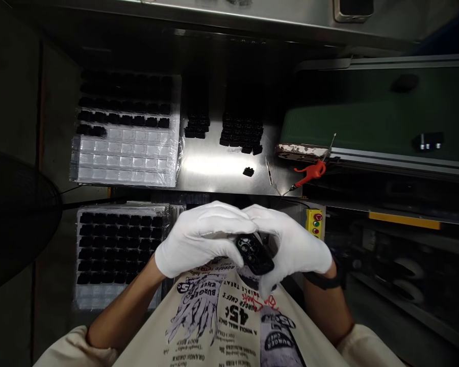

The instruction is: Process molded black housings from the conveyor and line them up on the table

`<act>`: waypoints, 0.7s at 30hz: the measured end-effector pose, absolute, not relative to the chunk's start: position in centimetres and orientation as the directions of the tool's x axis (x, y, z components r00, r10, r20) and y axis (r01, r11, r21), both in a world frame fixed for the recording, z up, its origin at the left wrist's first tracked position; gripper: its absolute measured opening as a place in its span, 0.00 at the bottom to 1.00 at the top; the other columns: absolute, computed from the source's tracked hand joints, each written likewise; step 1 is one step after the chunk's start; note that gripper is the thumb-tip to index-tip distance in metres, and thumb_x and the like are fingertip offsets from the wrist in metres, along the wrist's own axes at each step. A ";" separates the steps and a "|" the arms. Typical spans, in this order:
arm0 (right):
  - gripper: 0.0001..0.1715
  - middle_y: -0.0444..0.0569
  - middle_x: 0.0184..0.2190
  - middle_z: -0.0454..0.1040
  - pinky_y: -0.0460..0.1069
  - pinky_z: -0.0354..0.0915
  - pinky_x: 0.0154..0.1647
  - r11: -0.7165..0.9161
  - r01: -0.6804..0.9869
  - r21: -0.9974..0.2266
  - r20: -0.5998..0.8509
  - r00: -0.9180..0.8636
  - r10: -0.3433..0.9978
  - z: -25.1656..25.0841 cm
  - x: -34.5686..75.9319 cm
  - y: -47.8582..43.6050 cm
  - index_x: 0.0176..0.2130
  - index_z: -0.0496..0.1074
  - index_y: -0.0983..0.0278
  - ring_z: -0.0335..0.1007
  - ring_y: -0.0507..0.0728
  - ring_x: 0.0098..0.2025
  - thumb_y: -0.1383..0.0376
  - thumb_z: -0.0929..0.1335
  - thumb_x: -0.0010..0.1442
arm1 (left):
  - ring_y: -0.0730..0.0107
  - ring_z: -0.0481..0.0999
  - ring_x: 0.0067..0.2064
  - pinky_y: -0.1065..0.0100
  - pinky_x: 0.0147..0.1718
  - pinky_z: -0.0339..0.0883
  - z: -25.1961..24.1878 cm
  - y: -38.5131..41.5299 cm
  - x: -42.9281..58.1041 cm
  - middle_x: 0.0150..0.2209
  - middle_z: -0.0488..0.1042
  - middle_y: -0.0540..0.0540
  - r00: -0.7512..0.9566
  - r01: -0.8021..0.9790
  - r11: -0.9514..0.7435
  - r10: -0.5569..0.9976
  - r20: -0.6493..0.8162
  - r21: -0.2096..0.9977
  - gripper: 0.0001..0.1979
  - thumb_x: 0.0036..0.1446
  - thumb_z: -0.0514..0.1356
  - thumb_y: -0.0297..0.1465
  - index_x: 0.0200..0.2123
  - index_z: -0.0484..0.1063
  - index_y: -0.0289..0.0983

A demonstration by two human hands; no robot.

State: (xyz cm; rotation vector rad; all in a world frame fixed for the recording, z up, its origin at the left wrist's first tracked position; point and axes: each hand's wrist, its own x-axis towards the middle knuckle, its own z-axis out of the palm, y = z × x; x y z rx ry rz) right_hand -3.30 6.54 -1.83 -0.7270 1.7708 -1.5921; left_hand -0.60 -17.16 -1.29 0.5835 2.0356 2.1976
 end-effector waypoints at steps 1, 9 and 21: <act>0.48 0.49 0.52 0.83 0.57 0.75 0.59 0.109 0.009 -0.994 -0.089 -0.642 -0.761 -2.0 -3.6 6.8 0.54 0.86 0.56 0.79 0.64 0.54 0.40 0.88 0.38 | 0.58 0.90 0.49 0.62 0.49 0.89 -1.4 -16.9 -0.8 0.47 0.90 0.43 -0.922 0.190 -0.104 0.324 0.214 0.976 0.30 0.50 0.82 0.25 0.57 0.87 0.44; 0.52 0.49 0.52 0.83 0.58 0.76 0.58 0.043 -0.091 -0.995 0.034 -0.707 -0.707 -2.7 -5.5 10.2 0.61 0.83 0.56 0.80 0.63 0.52 0.41 0.88 0.43 | 0.56 0.90 0.51 0.59 0.52 0.89 -2.1 -13.5 -3.2 0.49 0.89 0.42 -0.917 0.184 -0.110 0.337 0.211 0.977 0.29 0.54 0.81 0.31 0.59 0.86 0.44; 0.37 0.54 0.59 0.81 0.73 0.73 0.66 0.552 -0.071 -0.831 -0.012 -0.989 -0.146 1.4 -7.1 17.4 0.59 0.81 0.51 0.76 0.74 0.63 0.42 0.84 0.56 | 0.61 0.88 0.52 0.61 0.55 0.86 -1.4 -3.4 -9.9 0.50 0.89 0.47 -0.946 0.280 -0.031 0.160 0.281 0.959 0.20 0.61 0.77 0.25 0.56 0.86 0.43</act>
